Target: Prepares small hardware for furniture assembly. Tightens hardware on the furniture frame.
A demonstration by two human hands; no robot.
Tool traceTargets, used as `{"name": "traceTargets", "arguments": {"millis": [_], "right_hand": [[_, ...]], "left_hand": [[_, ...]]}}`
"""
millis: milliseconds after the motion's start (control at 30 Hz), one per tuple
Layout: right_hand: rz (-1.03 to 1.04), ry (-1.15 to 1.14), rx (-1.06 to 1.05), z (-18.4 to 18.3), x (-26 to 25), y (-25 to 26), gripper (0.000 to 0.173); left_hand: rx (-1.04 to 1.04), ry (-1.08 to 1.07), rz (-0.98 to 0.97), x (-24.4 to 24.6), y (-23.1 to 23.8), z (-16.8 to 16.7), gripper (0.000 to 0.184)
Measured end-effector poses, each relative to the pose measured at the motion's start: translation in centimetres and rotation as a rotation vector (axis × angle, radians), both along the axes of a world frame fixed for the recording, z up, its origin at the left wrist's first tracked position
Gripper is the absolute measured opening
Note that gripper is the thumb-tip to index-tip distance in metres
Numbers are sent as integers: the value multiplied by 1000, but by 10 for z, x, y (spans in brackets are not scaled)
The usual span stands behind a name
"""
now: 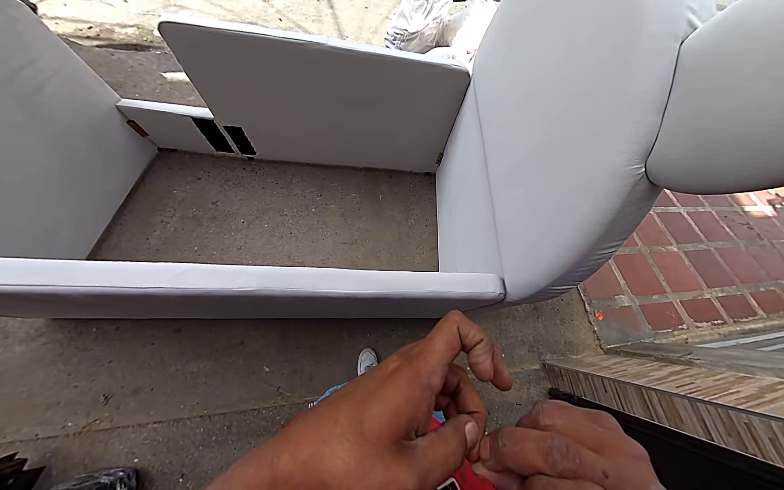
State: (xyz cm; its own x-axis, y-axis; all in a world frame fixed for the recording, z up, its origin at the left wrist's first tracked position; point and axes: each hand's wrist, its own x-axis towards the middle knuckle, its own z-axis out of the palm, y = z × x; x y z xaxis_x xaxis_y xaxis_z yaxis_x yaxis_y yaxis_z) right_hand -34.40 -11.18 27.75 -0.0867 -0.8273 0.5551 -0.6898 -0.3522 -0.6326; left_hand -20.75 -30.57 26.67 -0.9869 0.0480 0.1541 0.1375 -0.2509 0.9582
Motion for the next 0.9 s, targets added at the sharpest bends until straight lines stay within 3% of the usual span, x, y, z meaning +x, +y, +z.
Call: {"name": "traceTargets", "arguments": {"millis": [467, 900], "right_hand": [[61, 27, 58, 1, 0, -1, 11], [-23, 92, 34, -2, -1, 3, 13]], "left_hand": [[-61, -17, 19, 3, 4, -2, 35], [-212, -9, 131, -1, 14, -3, 36]]}}
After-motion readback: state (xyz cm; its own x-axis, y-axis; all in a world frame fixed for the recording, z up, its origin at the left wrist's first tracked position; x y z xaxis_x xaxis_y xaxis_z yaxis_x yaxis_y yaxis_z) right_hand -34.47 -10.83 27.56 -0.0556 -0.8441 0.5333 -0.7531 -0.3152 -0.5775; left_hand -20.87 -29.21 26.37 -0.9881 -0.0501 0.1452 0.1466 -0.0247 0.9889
